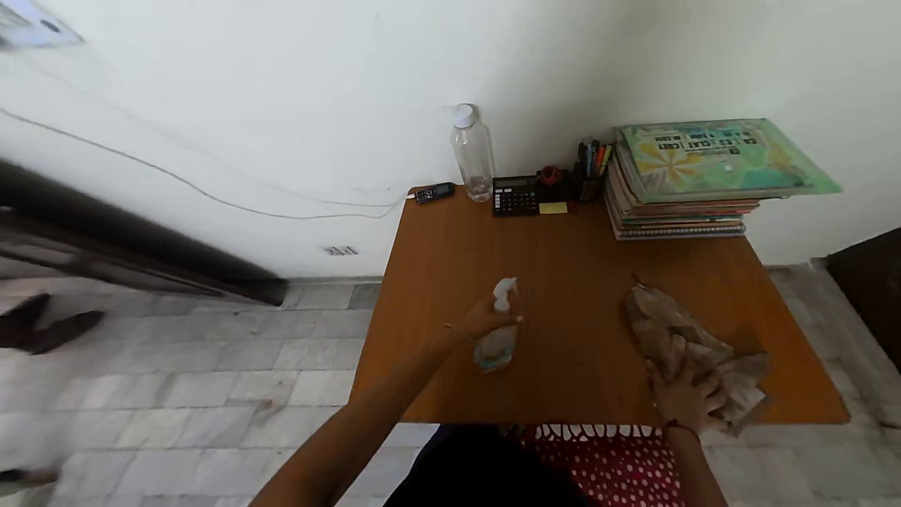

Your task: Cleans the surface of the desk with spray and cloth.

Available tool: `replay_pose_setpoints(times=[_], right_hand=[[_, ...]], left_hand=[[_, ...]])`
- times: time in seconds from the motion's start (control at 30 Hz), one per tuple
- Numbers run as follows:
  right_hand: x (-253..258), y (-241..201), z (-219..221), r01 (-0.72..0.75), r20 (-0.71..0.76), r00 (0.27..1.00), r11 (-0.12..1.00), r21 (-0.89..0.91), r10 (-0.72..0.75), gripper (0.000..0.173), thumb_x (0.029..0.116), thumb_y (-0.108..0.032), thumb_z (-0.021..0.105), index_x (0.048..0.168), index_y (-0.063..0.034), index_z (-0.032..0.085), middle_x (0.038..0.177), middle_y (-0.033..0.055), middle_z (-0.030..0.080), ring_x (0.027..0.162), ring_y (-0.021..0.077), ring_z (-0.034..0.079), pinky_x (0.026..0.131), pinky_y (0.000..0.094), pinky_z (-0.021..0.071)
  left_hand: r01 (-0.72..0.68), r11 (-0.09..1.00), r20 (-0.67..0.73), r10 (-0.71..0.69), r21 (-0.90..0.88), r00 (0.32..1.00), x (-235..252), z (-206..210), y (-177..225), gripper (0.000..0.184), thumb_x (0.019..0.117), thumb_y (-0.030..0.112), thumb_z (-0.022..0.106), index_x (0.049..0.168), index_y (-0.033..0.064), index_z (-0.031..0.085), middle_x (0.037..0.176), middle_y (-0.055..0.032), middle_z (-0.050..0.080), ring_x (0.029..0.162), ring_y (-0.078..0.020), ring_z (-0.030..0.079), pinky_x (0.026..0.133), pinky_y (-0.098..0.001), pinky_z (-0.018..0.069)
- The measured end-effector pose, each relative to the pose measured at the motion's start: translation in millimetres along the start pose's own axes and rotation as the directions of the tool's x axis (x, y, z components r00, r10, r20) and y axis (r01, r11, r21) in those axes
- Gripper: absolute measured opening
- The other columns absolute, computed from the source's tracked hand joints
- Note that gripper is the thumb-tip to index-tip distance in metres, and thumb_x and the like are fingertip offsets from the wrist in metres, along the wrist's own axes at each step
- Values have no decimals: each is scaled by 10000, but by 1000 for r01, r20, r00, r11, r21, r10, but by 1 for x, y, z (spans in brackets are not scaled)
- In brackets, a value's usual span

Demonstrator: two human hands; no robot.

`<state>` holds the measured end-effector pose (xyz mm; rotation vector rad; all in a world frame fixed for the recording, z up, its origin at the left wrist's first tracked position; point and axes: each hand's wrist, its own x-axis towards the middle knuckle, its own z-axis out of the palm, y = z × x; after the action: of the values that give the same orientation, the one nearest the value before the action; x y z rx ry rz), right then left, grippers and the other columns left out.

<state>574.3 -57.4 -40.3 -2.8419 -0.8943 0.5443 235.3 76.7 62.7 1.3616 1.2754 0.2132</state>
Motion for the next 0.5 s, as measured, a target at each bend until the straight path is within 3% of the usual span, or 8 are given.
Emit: replay_pose_setpoints(times=[0.1,0.2,0.37,0.5], right_hand=[[1,0,2,-1,-10,1000,1000,-8,1,851,935,-617,627,1613,-191,336,1696,233,112,1533,515,137,1078,804,205],[1,1,3,5,-22,1000,1000,7,-5,836,940,-601,635,1605,-180,354,1690,248,119,1531,525,127,1080,806,196],[-1,-1,0,-8,-23,1000,1000,4,8,837,934,-603,642,1597,-172,368,1692,238,123,1541,501,118,1093,787,205],[0,-1,2,-11,-33,999,1000,10,11,837,934,-604,642,1595,-169,369,1691,234,137,1541,498,126,1097,786,195]], left_hand=[[123,991,75,-127,57,989,-23,-14,-24,508,975,155,686,1413,-5,485,1195,-194,638,1047,-234,635,966,-399,501],[140,980,89,-154,142,984,-22,-12,-37,510,954,195,724,1382,2,525,1216,-201,633,1084,-258,629,988,-428,491],[118,948,102,-154,297,983,4,9,-12,548,940,271,745,1350,-42,560,1256,-268,620,1171,-369,604,1033,-538,448],[111,952,119,-150,287,981,15,12,-6,529,953,289,728,1343,-25,557,1245,-263,612,1141,-358,607,1013,-526,460]])
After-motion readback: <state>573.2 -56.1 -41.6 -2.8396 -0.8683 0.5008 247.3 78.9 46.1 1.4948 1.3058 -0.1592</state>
